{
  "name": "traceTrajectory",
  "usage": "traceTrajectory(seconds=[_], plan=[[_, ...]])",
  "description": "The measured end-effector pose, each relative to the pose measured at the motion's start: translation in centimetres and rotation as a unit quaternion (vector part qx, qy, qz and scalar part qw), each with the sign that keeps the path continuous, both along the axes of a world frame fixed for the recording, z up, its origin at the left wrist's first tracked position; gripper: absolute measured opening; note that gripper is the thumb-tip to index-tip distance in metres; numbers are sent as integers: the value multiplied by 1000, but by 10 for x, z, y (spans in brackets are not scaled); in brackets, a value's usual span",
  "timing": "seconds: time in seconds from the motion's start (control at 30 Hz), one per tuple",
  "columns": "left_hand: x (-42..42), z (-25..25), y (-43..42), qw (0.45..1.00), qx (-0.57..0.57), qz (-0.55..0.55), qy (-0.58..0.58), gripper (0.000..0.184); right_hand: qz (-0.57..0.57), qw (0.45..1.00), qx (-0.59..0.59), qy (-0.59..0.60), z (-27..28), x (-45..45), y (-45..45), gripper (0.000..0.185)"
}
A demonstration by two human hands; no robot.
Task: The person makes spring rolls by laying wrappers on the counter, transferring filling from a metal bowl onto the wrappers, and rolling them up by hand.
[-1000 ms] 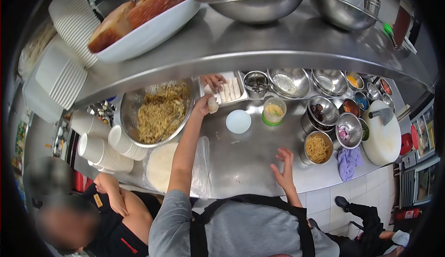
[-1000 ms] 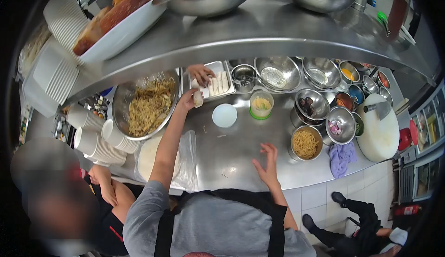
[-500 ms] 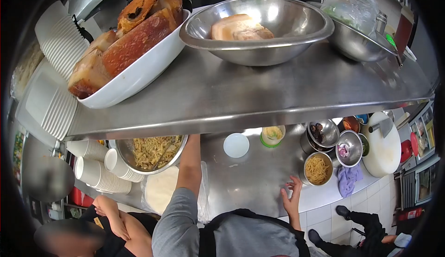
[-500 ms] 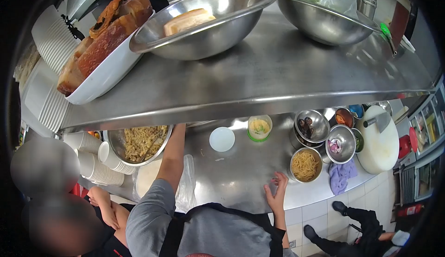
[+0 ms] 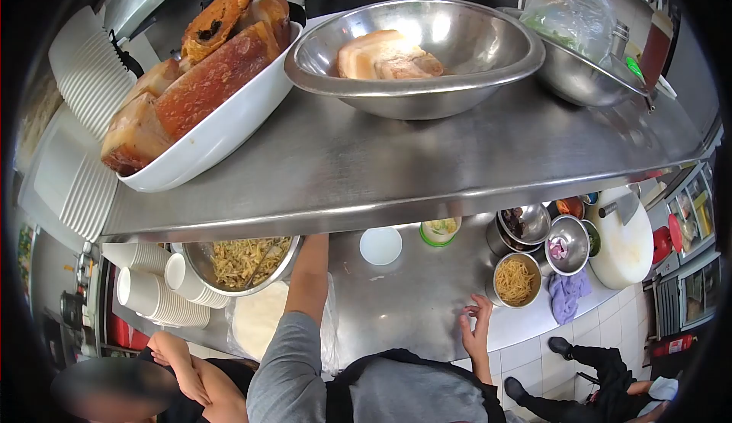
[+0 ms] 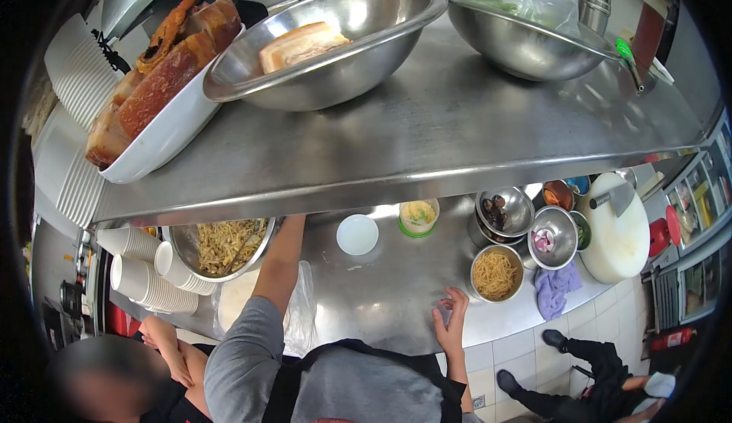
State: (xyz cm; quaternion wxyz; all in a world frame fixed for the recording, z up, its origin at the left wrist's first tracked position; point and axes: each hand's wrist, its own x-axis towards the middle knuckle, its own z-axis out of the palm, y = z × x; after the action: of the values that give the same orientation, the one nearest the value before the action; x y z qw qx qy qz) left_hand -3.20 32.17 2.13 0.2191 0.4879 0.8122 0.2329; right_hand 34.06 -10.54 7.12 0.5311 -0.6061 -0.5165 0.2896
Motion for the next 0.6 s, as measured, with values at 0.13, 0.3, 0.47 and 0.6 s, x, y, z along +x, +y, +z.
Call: traceTrajectory(seconds=[0.13, 0.3, 0.47, 0.6], plan=[[14, 19, -21, 995, -20, -40, 86, 36, -3, 1000, 11, -5, -2, -1, -1, 51], [34, 45, -76, 979, 32, -95, 177, 35, 13, 1000, 20, -8, 7, -5, -1, 51], [51, 60, -167, 918, 284, -220, 167, 32, 55, 998, 34, -21, 13, -12, -2, 50], [67, 75, -254, 900, 255, -349, 52, 33, 120, 991, 59, -18, 19, -26, 6, 50]])
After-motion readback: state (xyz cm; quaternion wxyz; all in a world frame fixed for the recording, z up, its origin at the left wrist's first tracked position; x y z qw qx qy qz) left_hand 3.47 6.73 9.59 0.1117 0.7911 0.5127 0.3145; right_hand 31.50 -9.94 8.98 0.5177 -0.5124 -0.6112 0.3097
